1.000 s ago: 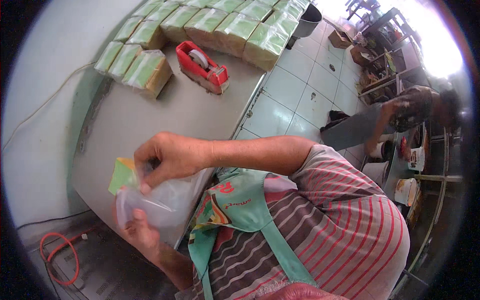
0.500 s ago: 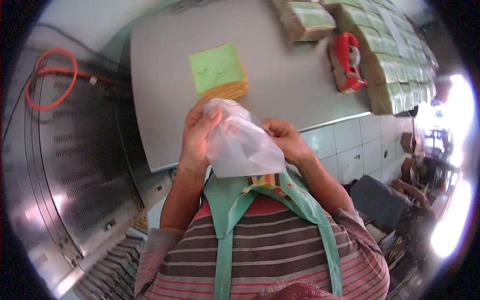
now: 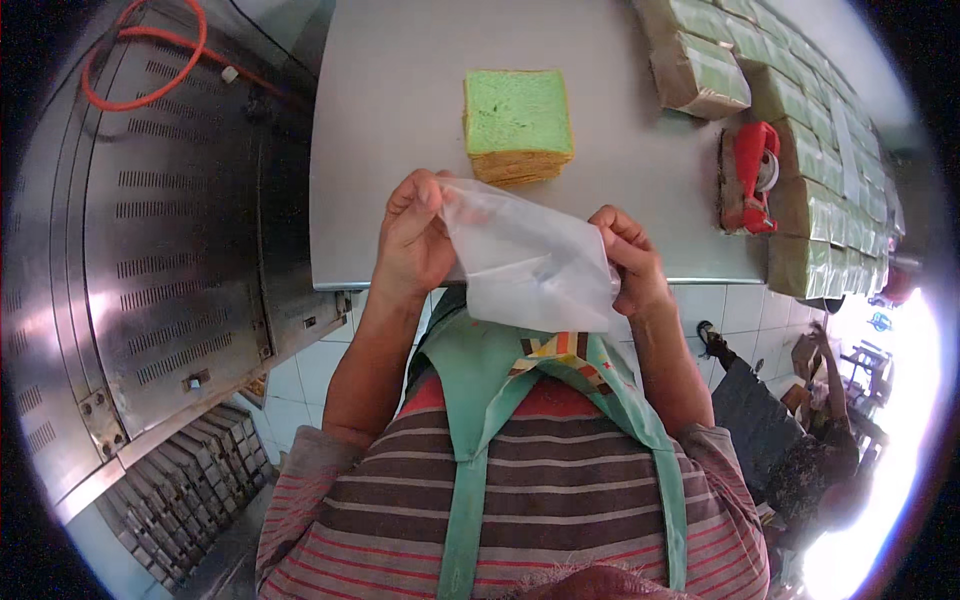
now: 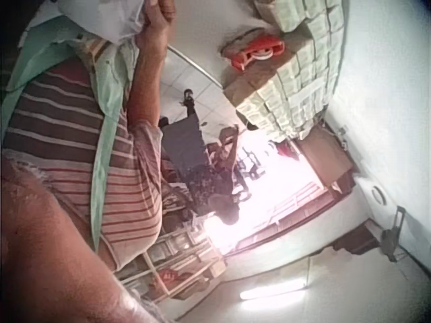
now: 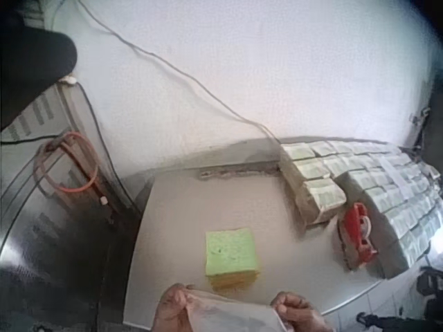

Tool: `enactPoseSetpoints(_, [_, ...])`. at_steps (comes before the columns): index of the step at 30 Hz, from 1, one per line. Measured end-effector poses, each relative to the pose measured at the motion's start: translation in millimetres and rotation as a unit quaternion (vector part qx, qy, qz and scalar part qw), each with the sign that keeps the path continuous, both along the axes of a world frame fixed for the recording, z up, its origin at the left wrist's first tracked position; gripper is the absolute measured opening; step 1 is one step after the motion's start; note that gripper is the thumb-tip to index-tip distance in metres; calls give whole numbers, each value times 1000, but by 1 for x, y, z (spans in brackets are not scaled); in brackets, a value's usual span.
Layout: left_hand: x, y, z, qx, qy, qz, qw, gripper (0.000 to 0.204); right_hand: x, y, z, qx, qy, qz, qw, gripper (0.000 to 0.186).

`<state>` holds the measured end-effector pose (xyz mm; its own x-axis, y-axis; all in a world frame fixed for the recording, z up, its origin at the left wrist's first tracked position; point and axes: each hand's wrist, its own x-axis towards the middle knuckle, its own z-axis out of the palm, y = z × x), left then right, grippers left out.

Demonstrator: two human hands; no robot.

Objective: Wrapping individual slices of bread in plastic film and sealing them with tape.

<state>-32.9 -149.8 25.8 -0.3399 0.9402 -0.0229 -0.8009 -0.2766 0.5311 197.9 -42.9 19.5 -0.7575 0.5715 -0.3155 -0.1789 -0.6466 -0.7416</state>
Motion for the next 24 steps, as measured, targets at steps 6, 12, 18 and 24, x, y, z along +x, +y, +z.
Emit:
enactPoseSetpoints(6, [-20,1,-21,-114,217,-72,967,7,-23,31,14,-26,37,-143,989,11])
enactPoseSetpoints(12, [-45,28,-17,-174,162,-13,971,13,-44,71,-7,41,-58,-79,994,10])
enactPoseSetpoints(18, [-56,86,-15,-249,251,52,934,18,-86,113,-13,60,-41,-155,985,10])
enactPoseSetpoints(24, [-60,104,-27,-312,198,57,927,16,-112,116,-6,64,-140,-182,971,12])
